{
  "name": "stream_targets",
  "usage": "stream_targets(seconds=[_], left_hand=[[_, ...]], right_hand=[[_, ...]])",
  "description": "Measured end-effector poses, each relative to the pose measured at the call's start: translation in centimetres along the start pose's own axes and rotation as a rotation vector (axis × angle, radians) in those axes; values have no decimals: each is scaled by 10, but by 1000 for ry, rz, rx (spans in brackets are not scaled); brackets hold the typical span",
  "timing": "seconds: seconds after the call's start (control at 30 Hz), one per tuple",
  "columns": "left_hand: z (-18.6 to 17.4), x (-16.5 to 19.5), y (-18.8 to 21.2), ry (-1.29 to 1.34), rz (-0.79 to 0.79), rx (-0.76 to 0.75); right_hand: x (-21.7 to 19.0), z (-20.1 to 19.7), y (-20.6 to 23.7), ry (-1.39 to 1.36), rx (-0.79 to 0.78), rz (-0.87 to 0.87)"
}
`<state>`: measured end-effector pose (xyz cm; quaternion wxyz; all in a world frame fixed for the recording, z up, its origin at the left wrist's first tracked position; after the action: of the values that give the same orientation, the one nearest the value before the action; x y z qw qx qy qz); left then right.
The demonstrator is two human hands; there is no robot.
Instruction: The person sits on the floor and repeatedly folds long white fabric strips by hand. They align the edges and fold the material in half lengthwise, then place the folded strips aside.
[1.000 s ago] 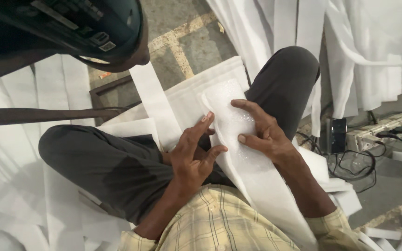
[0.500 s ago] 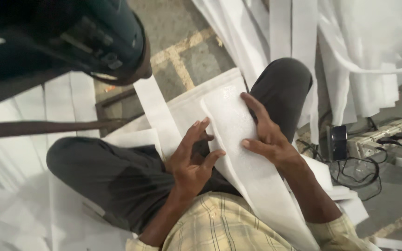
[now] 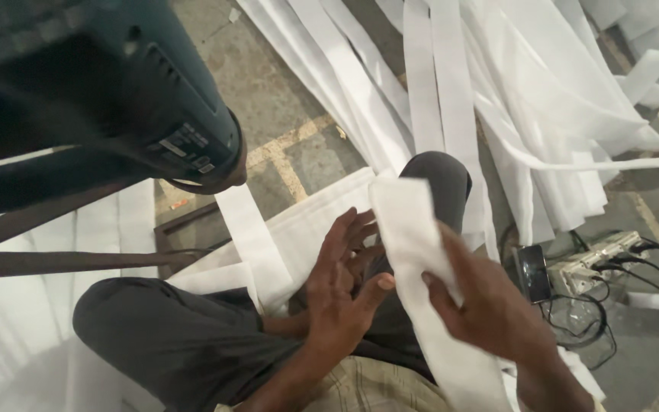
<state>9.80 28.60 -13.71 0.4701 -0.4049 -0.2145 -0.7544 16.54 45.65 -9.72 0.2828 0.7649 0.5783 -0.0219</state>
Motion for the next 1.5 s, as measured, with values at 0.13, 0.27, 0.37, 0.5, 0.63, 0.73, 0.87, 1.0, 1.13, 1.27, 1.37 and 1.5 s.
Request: stream_targets(seconds=[0.13,0.27,0.37,0.5,0.63,0.73,0.87,1.0,1.13,1.27,1.37,1.5], left_hand=[[-4,7,-10,94,-67,17],[-45,9,-8,-46,-217,232],[-71,8,9,195,-166,219],[-113,-20,12,560,-93,163],[-166,-67,2,390,-158,354],[-211,-68,-28,41,-15,318],[-258,-55,-82,649,41,219],[-269,-51,-115,788,89,156],[-247,-98,-117,939,40,195],[-247,-146,-91,935,-79,297],[-265,-137,-106,970,37,201],[-279,-79,-125,883,189,77]], right_hand=[[-51,22,-1,167,-125,-85],[-100,29,-1,85,85,-405],[-104,35,-1,-52,11,-426],[-78,23,-16,-17,314,-468],[-24,57,-47,-213,-53,-98],[-11,95,-46,-445,-293,-48],[10,105,-41,-281,-234,-82],[49,90,-30,-25,-196,68],[65,52,-19,-6,-68,-30],[68,21,-5,40,-29,177],[41,17,-9,28,-6,150],[-22,6,-32,19,194,-165]])
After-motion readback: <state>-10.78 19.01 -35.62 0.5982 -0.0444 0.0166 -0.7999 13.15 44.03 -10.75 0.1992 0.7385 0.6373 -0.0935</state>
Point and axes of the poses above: each hand's wrist, its own y-axis away from the middle knuckle, its own z-axis out of the palm, x = y × z, the point moved 5 cm from there along -y, towards the middle knuckle, and after that the axes turned 8 degrees about y, right-handed, at the moved point
